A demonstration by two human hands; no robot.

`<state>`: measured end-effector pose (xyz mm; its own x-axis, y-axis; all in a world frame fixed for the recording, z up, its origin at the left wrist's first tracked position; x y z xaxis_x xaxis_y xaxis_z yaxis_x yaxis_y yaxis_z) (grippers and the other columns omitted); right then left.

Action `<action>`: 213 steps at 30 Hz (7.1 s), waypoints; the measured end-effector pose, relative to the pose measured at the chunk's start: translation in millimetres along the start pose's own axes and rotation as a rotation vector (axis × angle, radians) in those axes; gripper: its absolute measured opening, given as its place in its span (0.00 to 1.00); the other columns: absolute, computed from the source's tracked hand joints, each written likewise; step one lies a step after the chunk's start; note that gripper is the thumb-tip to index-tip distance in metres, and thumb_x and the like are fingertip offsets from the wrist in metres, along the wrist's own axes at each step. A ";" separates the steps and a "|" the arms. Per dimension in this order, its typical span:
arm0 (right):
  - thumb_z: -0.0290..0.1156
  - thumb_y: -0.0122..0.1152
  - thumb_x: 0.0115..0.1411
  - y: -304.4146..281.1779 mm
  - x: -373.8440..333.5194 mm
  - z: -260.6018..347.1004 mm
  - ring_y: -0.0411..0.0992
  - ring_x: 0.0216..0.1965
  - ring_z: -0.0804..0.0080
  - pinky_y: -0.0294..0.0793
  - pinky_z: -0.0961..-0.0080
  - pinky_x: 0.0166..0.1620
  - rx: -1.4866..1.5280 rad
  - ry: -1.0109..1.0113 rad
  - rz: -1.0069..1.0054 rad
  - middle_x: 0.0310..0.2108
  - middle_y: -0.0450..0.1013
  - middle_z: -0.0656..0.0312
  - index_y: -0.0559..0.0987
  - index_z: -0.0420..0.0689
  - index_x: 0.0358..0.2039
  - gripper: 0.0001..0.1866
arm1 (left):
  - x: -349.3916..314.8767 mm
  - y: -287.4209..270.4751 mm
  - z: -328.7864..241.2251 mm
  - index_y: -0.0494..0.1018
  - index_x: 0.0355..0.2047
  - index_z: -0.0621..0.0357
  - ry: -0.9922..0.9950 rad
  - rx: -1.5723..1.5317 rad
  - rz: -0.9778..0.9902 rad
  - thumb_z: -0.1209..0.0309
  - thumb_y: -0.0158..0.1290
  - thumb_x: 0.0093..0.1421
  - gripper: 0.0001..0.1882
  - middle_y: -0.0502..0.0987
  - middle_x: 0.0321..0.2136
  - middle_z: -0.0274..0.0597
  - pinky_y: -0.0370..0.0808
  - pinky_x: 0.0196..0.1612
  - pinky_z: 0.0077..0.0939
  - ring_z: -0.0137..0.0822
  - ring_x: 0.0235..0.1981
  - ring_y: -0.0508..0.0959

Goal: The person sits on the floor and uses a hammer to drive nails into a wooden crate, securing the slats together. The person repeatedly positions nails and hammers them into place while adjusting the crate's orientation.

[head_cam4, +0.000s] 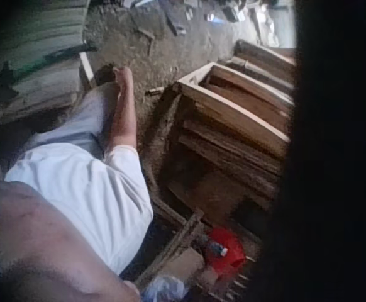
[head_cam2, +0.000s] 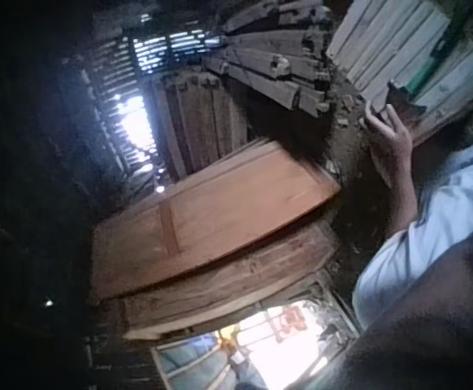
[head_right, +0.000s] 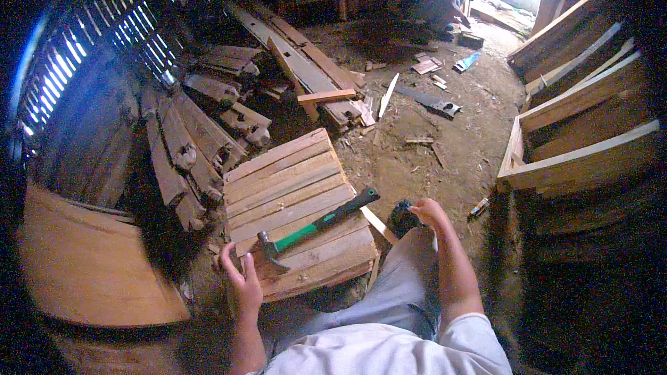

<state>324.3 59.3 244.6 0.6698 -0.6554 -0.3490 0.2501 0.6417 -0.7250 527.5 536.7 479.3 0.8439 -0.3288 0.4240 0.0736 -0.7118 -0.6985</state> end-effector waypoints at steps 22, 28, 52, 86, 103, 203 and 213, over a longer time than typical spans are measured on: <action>0.36 0.63 0.55 91.3 71.0 -81.7 0.81 0.39 0.46 0.82 0.57 0.42 -0.701 -0.234 0.295 0.36 0.82 0.45 0.86 0.44 0.35 0.12 | -2.7 6.4 5.4 0.46 0.67 0.65 -0.021 0.067 0.258 0.72 0.47 0.71 0.30 0.57 0.61 0.73 0.57 0.70 0.51 0.69 0.66 0.59; 0.40 0.66 0.55 88.7 64.9 -98.7 0.82 0.41 0.49 0.83 0.54 0.45 -0.630 -0.153 0.200 0.38 0.82 0.49 0.86 0.46 0.37 0.14 | 0.9 6.2 -5.8 0.46 0.67 0.66 -0.036 0.081 0.279 0.73 0.47 0.71 0.30 0.59 0.59 0.73 0.55 0.71 0.50 0.68 0.67 0.60; 0.35 0.71 0.54 -65.0 -181.5 312.2 0.73 0.51 0.56 0.73 0.59 0.56 -0.255 -1.146 -0.256 0.44 0.76 0.58 0.84 0.51 0.48 0.19 | 157.4 37.7 98.0 0.81 0.30 0.65 -0.267 -0.035 0.067 0.48 0.57 0.63 0.27 0.81 0.25 0.57 0.76 0.37 0.40 0.49 0.30 0.83; 0.55 0.75 0.54 -101.3 -37.2 263.6 0.68 0.21 0.66 0.69 0.66 0.28 0.238 -0.499 -0.347 0.19 0.72 0.57 0.79 0.38 0.33 0.29 | 174.3 72.5 53.8 0.79 0.33 0.65 -0.388 0.317 0.070 0.42 0.70 0.47 0.34 0.83 0.31 0.56 0.79 0.40 0.46 0.56 0.37 0.84; 0.44 0.74 0.58 -50.1 25.1 311.2 0.60 0.20 0.86 0.57 0.82 0.23 0.878 -0.205 0.074 0.24 0.70 0.74 0.79 0.42 0.52 0.26 | 171.6 74.2 64.8 0.76 0.31 0.63 -0.371 0.315 0.124 0.40 0.70 0.48 0.34 0.80 0.27 0.53 0.77 0.38 0.46 0.56 0.32 0.81; 0.34 0.70 0.63 -86.6 -71.6 135.8 0.57 0.17 0.88 0.53 0.83 0.19 0.998 -0.059 -0.114 0.21 0.62 0.76 0.77 0.41 0.51 0.19 | 199.8 108.1 -145.8 0.70 0.62 0.65 0.175 -0.527 0.956 0.82 0.52 0.64 0.24 0.82 0.50 0.49 0.78 0.52 0.25 0.35 0.47 0.84; 0.37 0.67 0.65 -69.2 -94.5 81.0 0.55 0.17 0.88 0.53 0.84 0.21 0.956 0.105 -0.152 0.22 0.61 0.77 0.77 0.43 0.48 0.16 | 135.2 79.1 -132.7 0.70 0.61 0.63 0.218 -0.403 0.850 0.80 0.56 0.62 0.25 0.86 0.37 0.45 0.80 0.49 0.30 0.36 0.40 0.86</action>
<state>300.4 109.1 375.8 0.5290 -0.7605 -0.3765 0.8220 0.5695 0.0046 576.9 353.6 557.8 0.4109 -0.9117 -0.0059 -0.7385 -0.3291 -0.5884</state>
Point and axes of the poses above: each hand's wrist, its own x-axis towards the middle knuckle, its own y-axis out of the palm, z = x × y, the point moved 3 cm from there along x, towards the middle knuckle
